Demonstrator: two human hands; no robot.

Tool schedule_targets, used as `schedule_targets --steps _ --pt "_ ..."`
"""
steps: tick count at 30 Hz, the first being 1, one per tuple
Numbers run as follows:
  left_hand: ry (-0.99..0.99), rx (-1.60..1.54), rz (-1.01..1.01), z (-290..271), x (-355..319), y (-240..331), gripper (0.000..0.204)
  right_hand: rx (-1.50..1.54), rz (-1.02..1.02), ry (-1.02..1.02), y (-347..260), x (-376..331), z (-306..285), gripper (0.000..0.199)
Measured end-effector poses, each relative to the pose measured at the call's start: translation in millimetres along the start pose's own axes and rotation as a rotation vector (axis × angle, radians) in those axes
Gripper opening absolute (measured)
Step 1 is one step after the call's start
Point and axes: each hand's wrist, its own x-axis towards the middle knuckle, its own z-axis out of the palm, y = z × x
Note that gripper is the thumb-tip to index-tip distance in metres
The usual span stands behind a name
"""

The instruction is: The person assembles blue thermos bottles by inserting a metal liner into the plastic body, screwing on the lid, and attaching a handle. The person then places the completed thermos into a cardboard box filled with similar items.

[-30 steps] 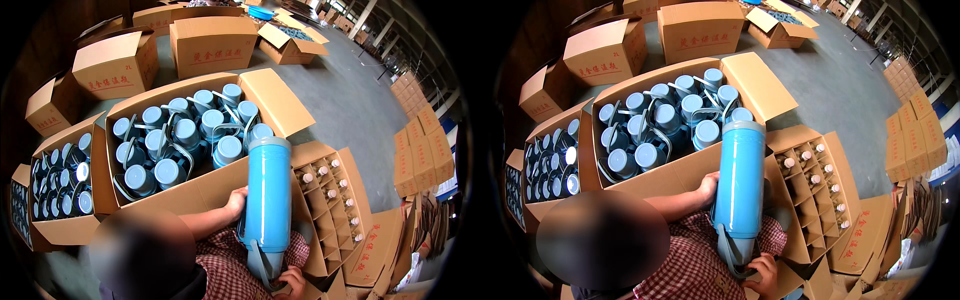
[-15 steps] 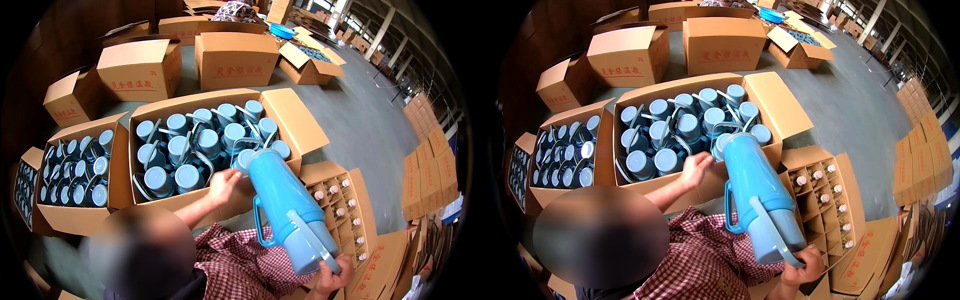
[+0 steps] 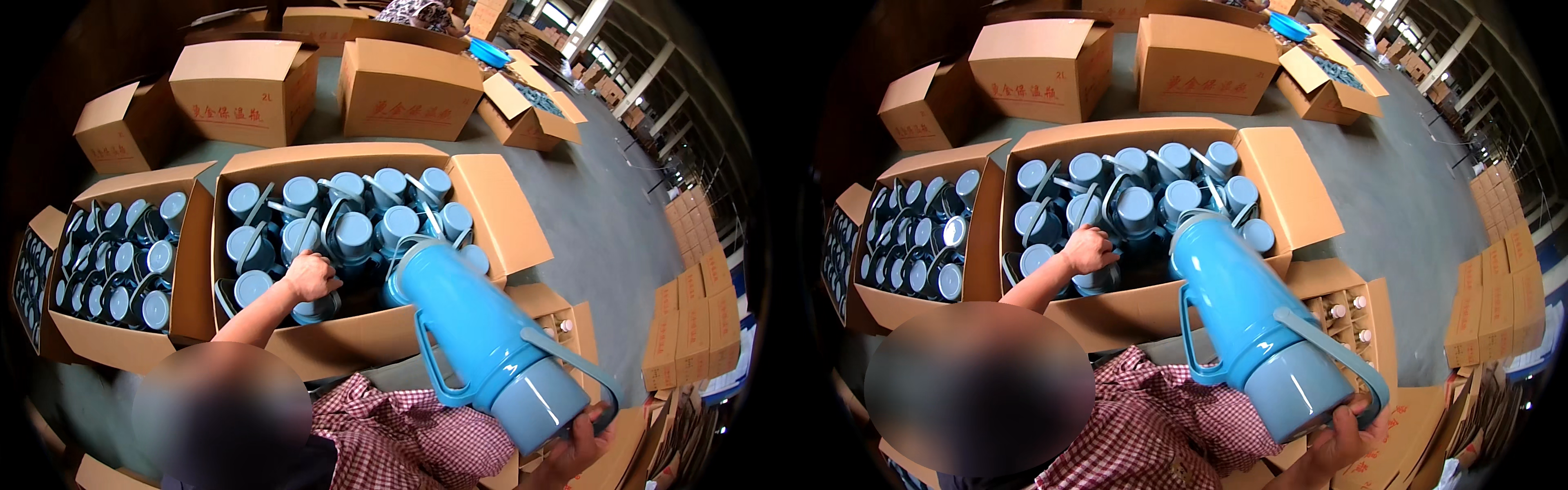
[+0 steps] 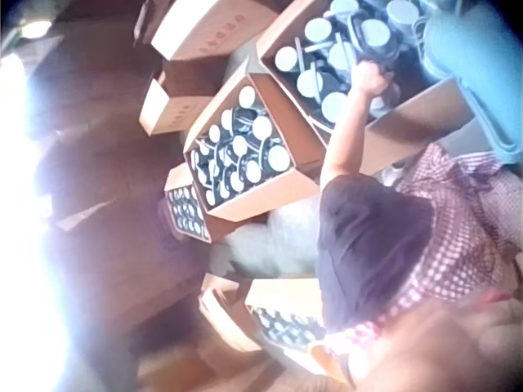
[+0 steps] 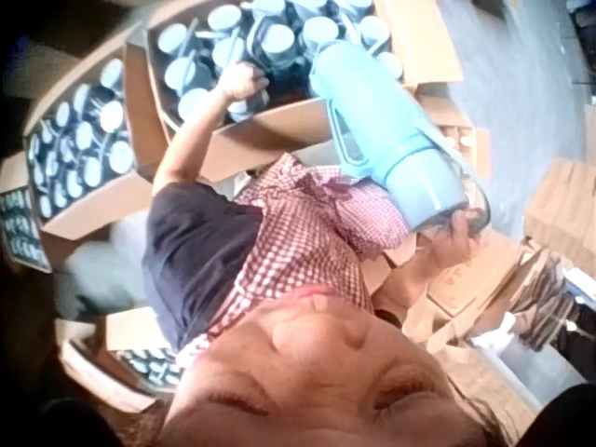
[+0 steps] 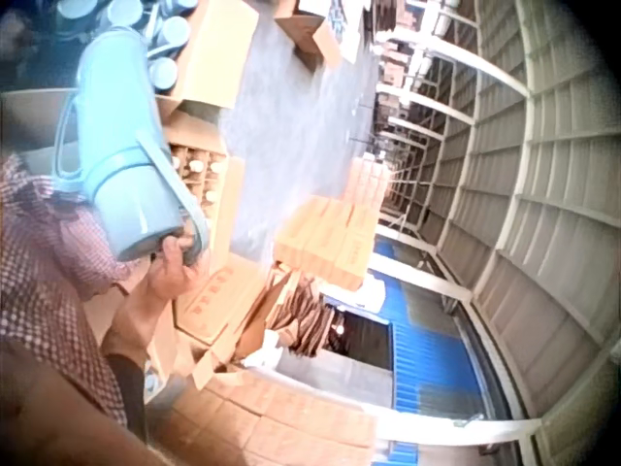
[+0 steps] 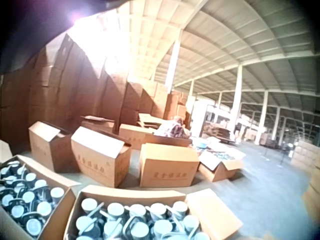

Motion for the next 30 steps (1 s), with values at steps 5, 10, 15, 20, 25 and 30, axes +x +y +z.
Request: schedule_targets --steps 5,10,15,20,25,30 --pt "0.035 -0.142 -0.043 -4.0 -36.3 -11.0 0.033 0.004 0.001 -0.261 -13.9 17.9 33.8 0.025" --pt "0.142 -0.199 -0.135 -8.1 -60.9 -11.3 0.044 0.026 0.158 -0.340 9.0 42.0 63.5 0.024" --pt "0.182 -0.191 -0.114 -0.6 -64.9 -11.9 0.047 0.312 0.660 -0.554 40.8 53.8 118.4 0.021" --pt "0.156 -0.203 -0.129 -0.7 -68.5 -12.6 0.048 0.457 0.788 -0.713 74.1 38.9 179.4 0.031" --pt "0.130 -0.165 0.134 -26.8 -76.1 -6.3 0.050 0.323 0.927 -0.839 131.4 21.2 228.1 0.028" --pt "0.155 -0.083 0.186 2.6 -70.1 -15.6 0.025 0.020 1.138 -0.860 241.0 -1.5 216.7 0.028"
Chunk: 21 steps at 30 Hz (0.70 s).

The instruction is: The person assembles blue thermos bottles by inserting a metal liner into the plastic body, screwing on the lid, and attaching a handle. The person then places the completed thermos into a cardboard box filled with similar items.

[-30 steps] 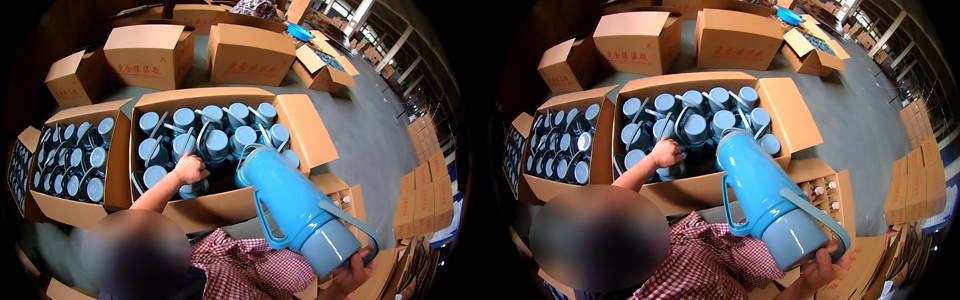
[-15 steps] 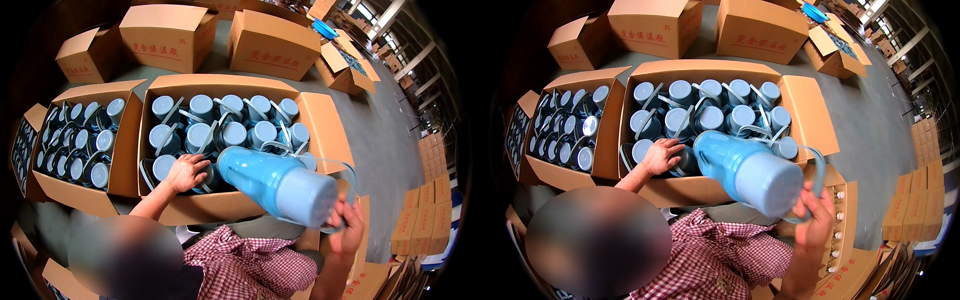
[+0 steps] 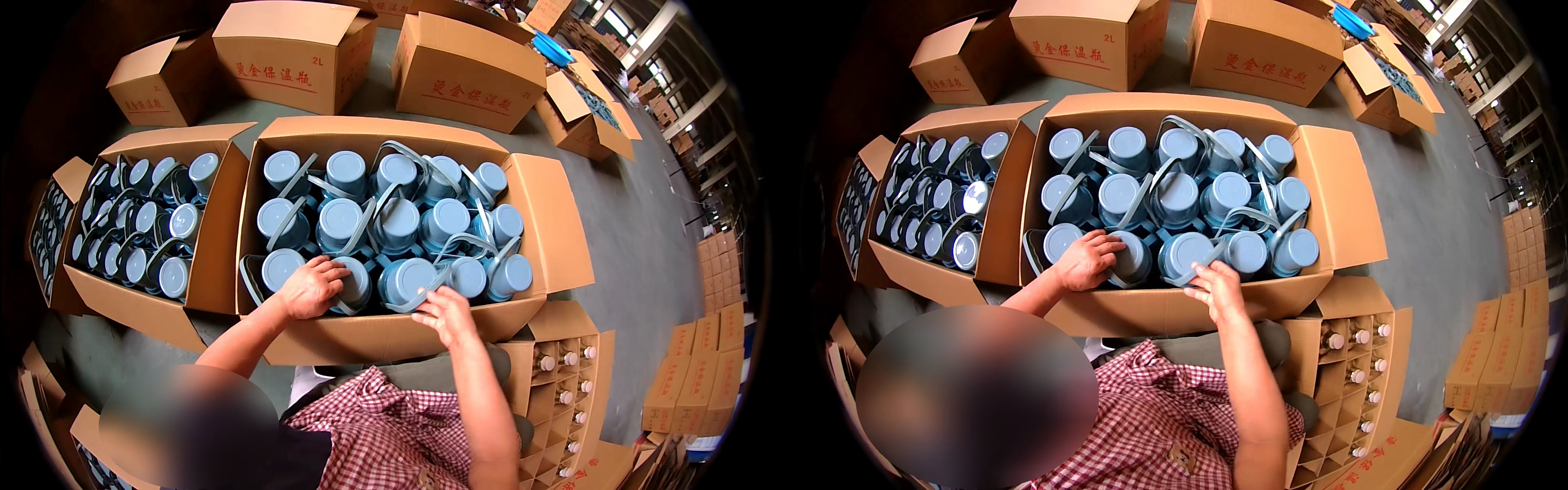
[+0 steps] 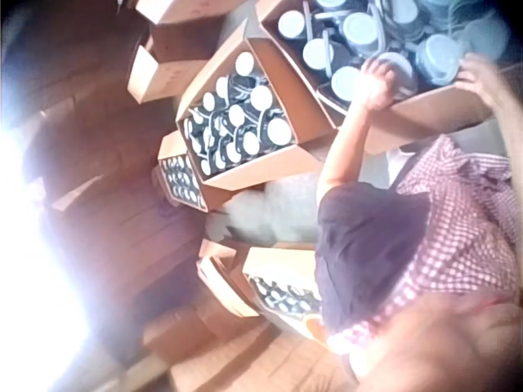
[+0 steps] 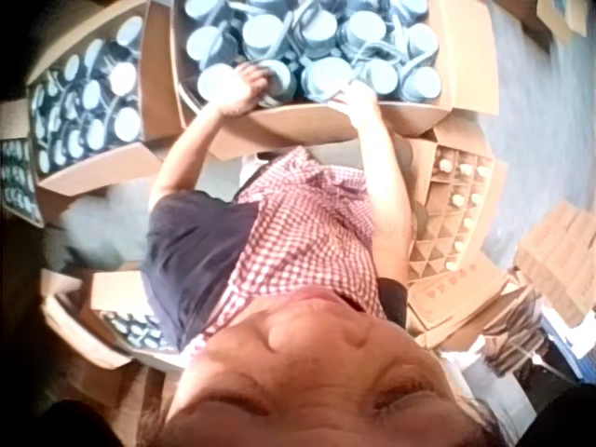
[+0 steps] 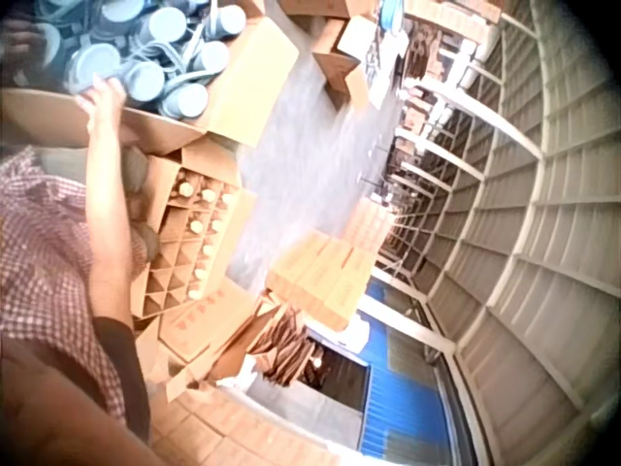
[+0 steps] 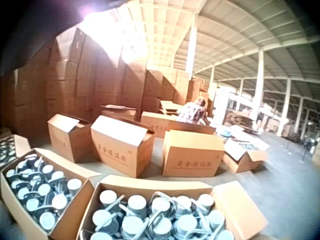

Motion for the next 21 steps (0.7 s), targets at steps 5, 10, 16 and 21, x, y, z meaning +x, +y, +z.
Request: schedule_targets --steps 5,10,16,21 --pt "0.032 0.028 0.032 -7.1 14.8 3.0 0.031 -0.137 -0.227 0.129 7.4 -10.8 -12.4 0.035" --pt "0.374 0.265 -0.068 -116.3 68.8 46.7 0.032 -0.124 -0.314 0.152 -10.0 -45.6 -41.7 0.027" --pt "0.676 0.381 -0.077 -255.2 102.4 116.0 0.027 -0.043 -0.318 0.134 25.4 -56.4 -49.3 0.028" --pt "0.895 -0.203 -0.060 -281.9 103.9 143.1 0.013 0.265 -0.415 0.124 34.0 -67.3 -54.1 0.049"
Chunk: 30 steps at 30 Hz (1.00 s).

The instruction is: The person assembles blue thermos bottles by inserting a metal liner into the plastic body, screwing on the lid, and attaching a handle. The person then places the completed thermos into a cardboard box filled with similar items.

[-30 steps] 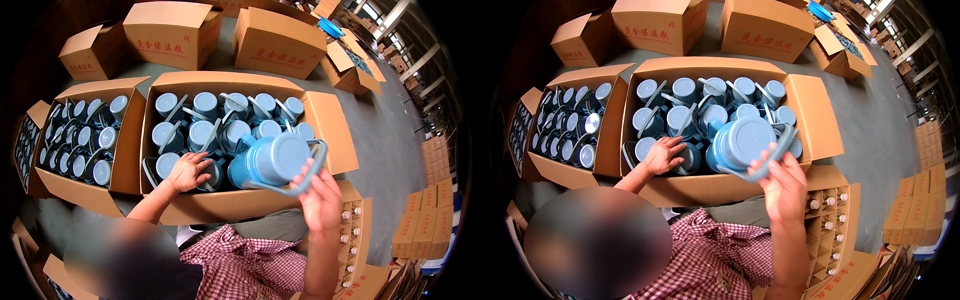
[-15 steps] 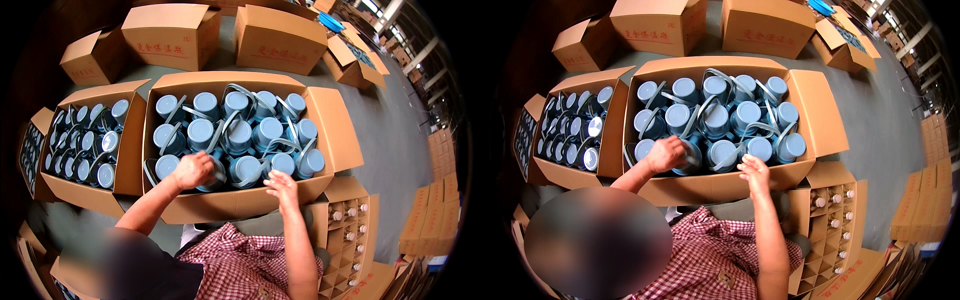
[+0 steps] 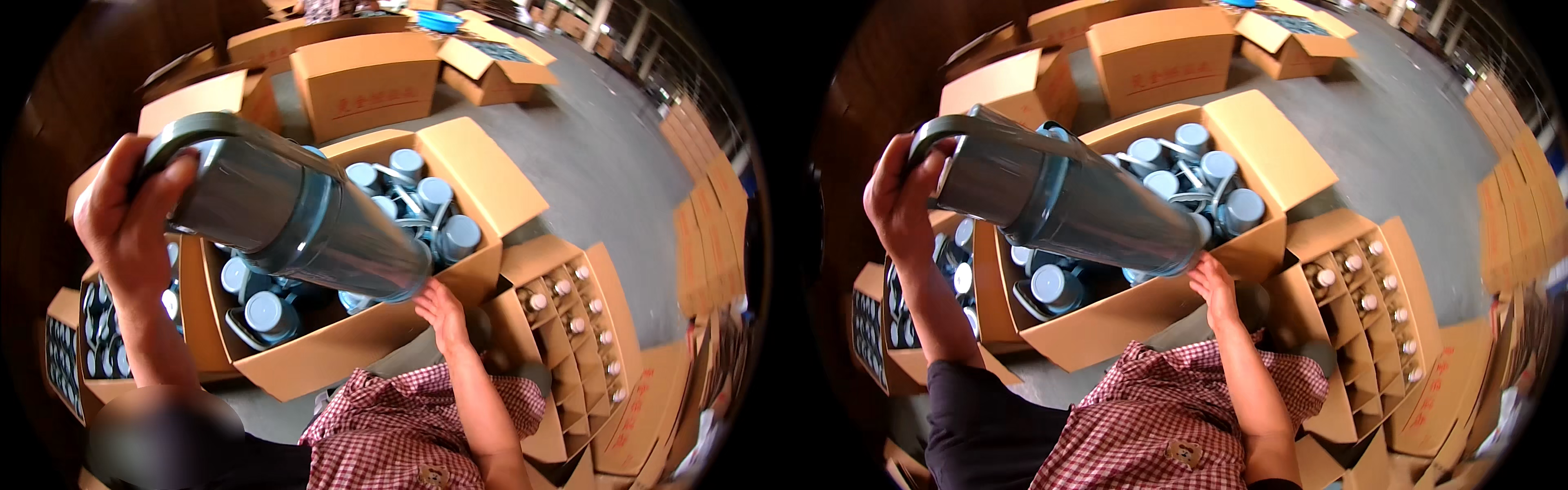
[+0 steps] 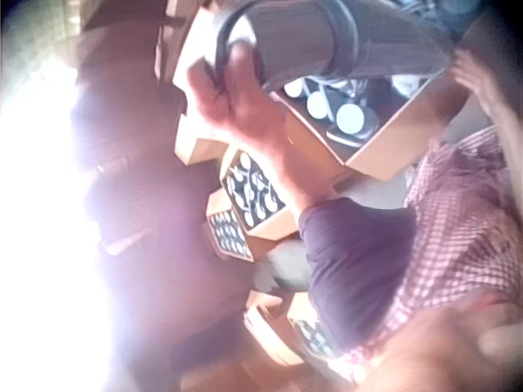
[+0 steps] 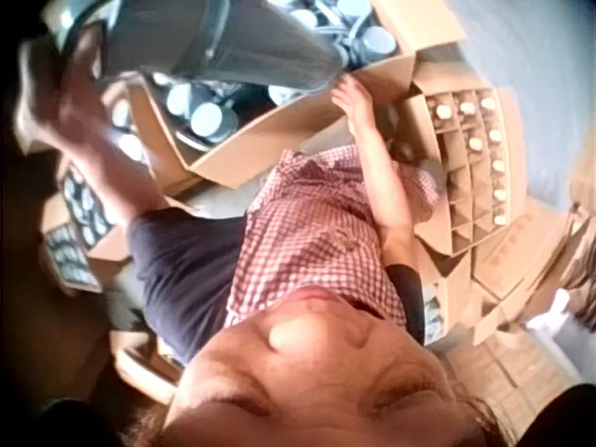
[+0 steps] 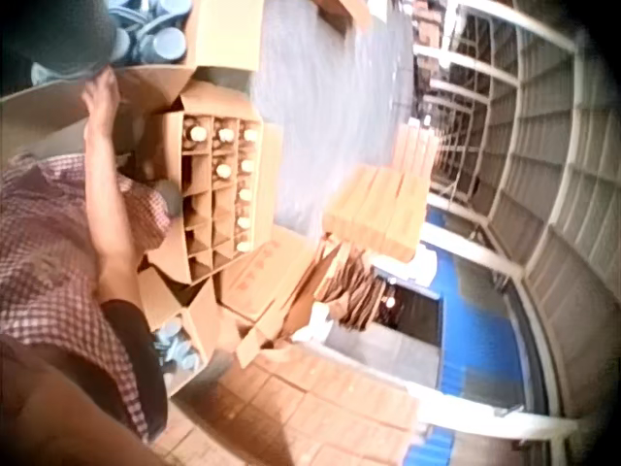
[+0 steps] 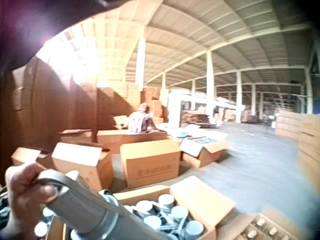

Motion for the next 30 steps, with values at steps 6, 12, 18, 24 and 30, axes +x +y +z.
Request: schedule_targets --steps 6,12,18,24,30 --pt "-0.243 -0.409 -0.610 63.9 -45.8 -32.0 0.027 0.161 -0.631 0.422 -99.7 -37.0 -80.7 0.044" --pt "-0.828 -1.109 -1.382 145.9 -205.4 -2.3 0.011 -0.736 -0.569 0.711 -242.0 -157.8 -157.3 0.035" --pt "-2.348 -0.823 -0.842 192.6 -257.7 74.6 0.067 -1.100 -0.324 0.547 -234.3 -174.7 -177.7 0.041" --pt "-1.565 -1.631 -0.743 317.0 -179.3 56.8 0.044 -1.007 -0.471 0.447 -197.3 -187.8 -166.9 0.047" --pt "-1.053 -1.670 -0.657 409.4 -185.8 127.6 0.066 -0.801 -0.956 0.218 -186.0 -176.5 -185.5 0.078"
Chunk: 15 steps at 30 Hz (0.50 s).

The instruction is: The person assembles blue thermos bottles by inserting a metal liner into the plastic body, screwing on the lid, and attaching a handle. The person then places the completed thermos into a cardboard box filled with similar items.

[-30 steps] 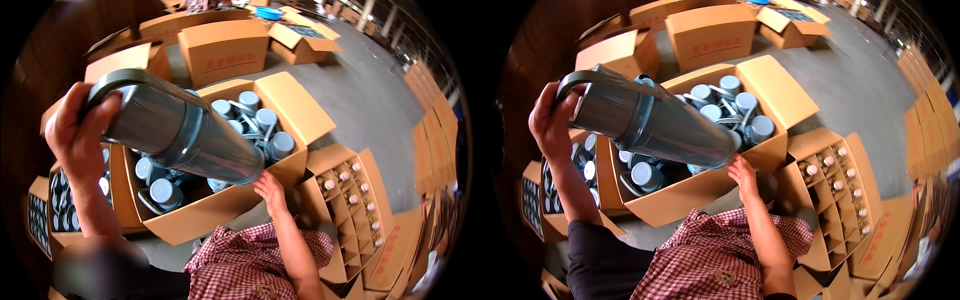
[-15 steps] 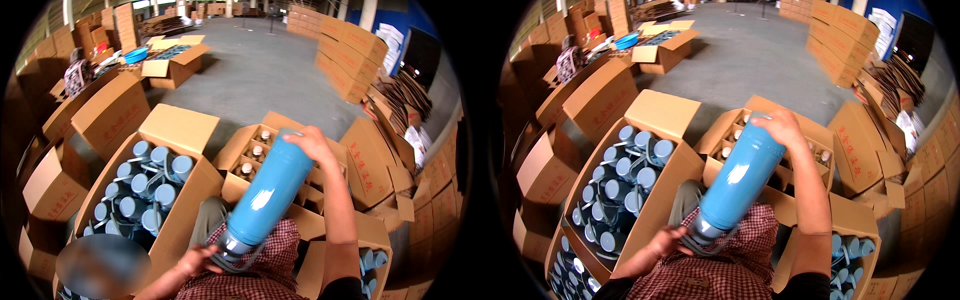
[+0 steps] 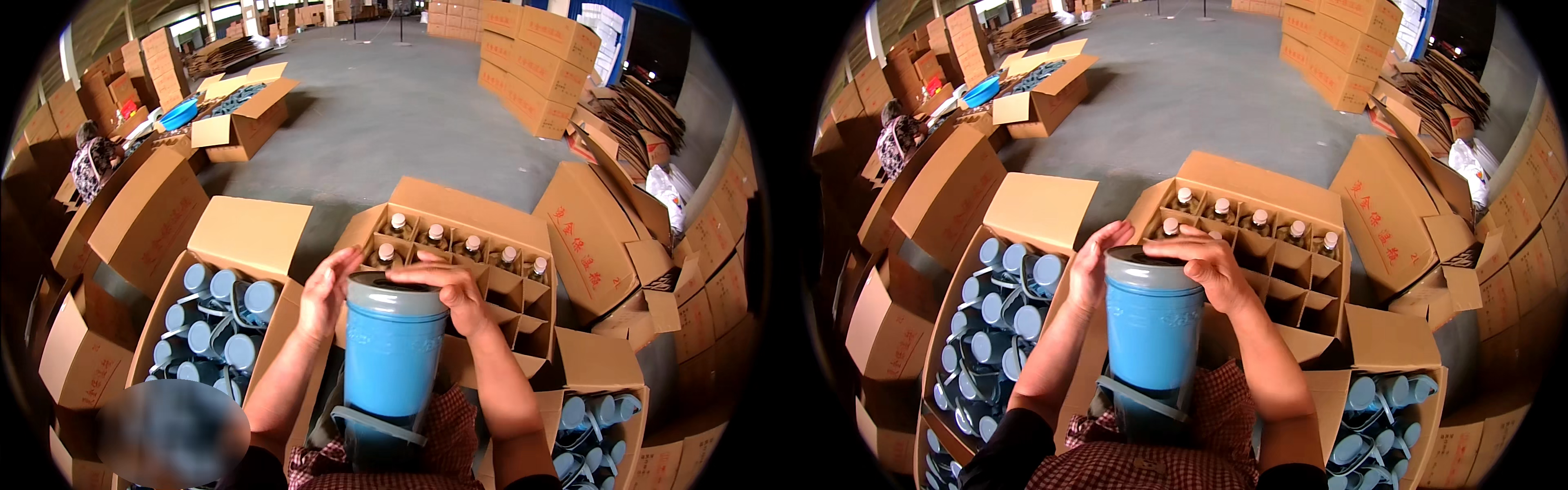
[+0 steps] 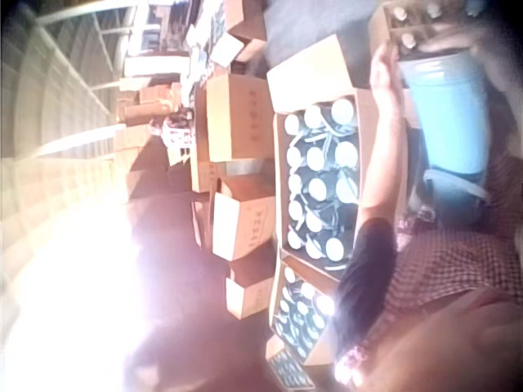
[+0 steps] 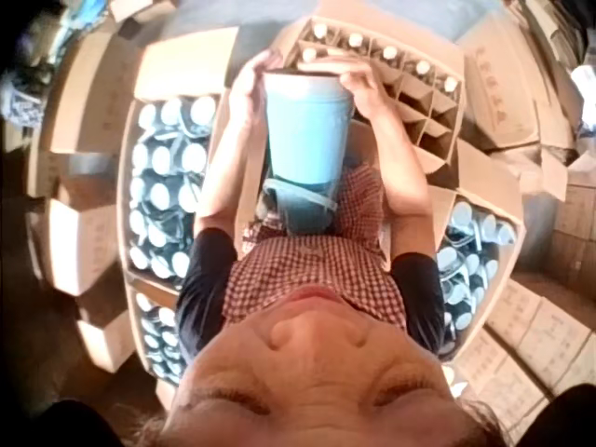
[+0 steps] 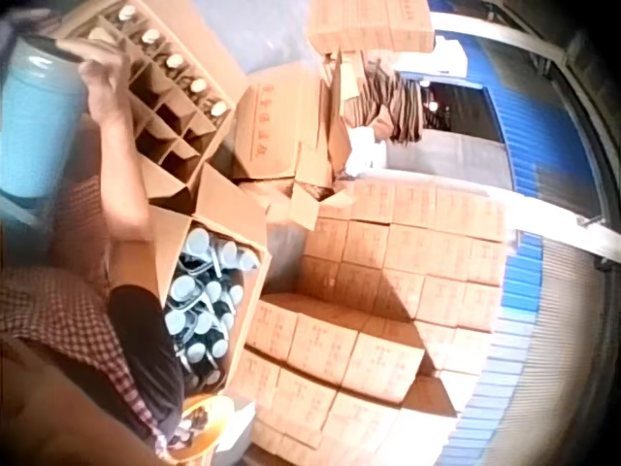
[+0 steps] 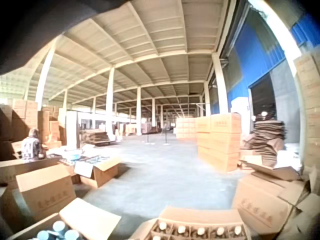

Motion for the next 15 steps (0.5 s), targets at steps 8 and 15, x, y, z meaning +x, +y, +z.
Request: schedule_targets --steps 8,15 --pt "-0.296 0.174 0.207 -29.1 12.0 41.0 0.067 0.344 0.160 0.235 72.5 2.1 10.2 0.096" --pt "0.022 0.552 0.203 -32.0 48.8 69.9 0.047 0.296 0.350 0.358 135.0 40.8 37.8 0.030"
